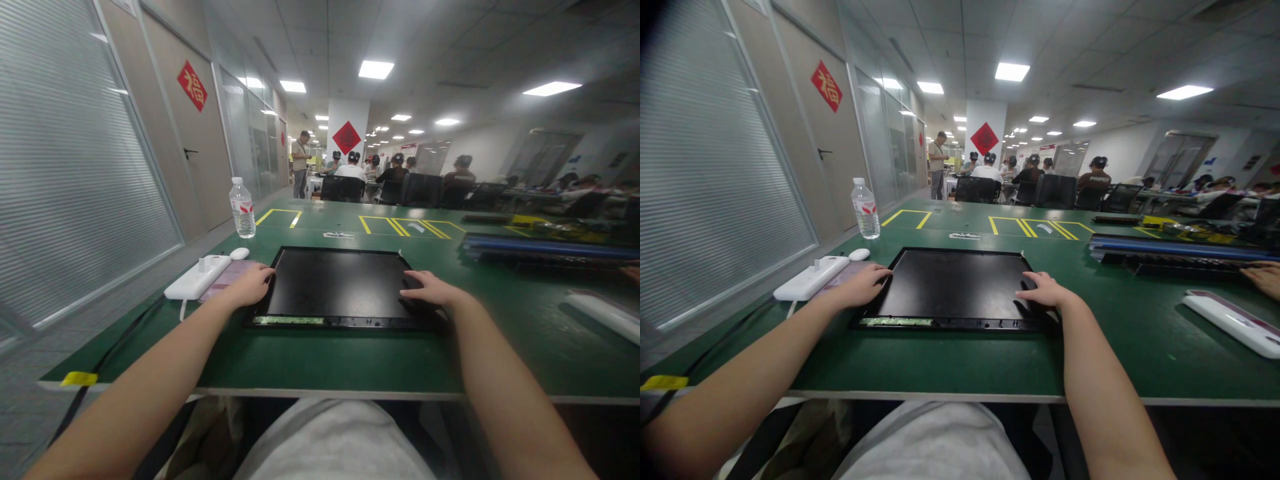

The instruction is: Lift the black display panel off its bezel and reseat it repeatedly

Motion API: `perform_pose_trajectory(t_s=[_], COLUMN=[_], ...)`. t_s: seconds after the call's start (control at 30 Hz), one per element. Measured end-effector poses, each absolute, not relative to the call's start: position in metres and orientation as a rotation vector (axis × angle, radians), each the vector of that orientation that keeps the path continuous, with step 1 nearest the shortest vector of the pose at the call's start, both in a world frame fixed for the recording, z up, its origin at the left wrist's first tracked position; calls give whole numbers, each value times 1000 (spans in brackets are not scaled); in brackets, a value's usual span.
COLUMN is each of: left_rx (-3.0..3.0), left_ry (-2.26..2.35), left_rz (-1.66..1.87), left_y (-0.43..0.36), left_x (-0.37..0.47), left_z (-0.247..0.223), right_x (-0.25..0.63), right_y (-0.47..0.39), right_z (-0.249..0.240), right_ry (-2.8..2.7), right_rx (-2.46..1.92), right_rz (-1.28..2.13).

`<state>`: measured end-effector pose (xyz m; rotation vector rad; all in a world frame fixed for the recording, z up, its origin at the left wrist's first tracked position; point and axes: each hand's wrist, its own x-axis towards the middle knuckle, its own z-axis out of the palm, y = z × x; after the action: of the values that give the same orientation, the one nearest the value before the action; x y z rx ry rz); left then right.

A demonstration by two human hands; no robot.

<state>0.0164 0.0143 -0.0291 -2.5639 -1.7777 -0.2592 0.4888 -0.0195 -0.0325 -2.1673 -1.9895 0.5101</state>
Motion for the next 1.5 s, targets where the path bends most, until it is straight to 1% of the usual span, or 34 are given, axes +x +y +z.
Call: perform_pose_trajectory(t_s=[0.1,0.2,0.4,0.57,0.8,1.23,1.5], left_rx=[-2550,-2554,-2587,-2598,-2628,-2620,-2622], left_ry=[-1788,-1809,-1764,-1764,-1760,-1772,-1758], left_rz=[-198,-201,-244,-231,-246,-169,-116], left_y=[16,17,17,17,16,18,16], left_x=[16,17,17,16,16,14,16], left_z=[-31,-30,-29,-27,-24,-26,-24], right_x=[490,493,493,491,496,496,497], right_y=[-12,-6,-4,-5,-1,-3,-2], right_z=[-38,-40,-41,-44,-48,-50,-51], right_ry=[-1854,-1810,-1684,-1595,-1627,-1515,-1546], right_rx=[-2199,-2179,-2233,-2212,-2188,-2201,-2203], right_rz=[397,369,423,532,447,493,439])
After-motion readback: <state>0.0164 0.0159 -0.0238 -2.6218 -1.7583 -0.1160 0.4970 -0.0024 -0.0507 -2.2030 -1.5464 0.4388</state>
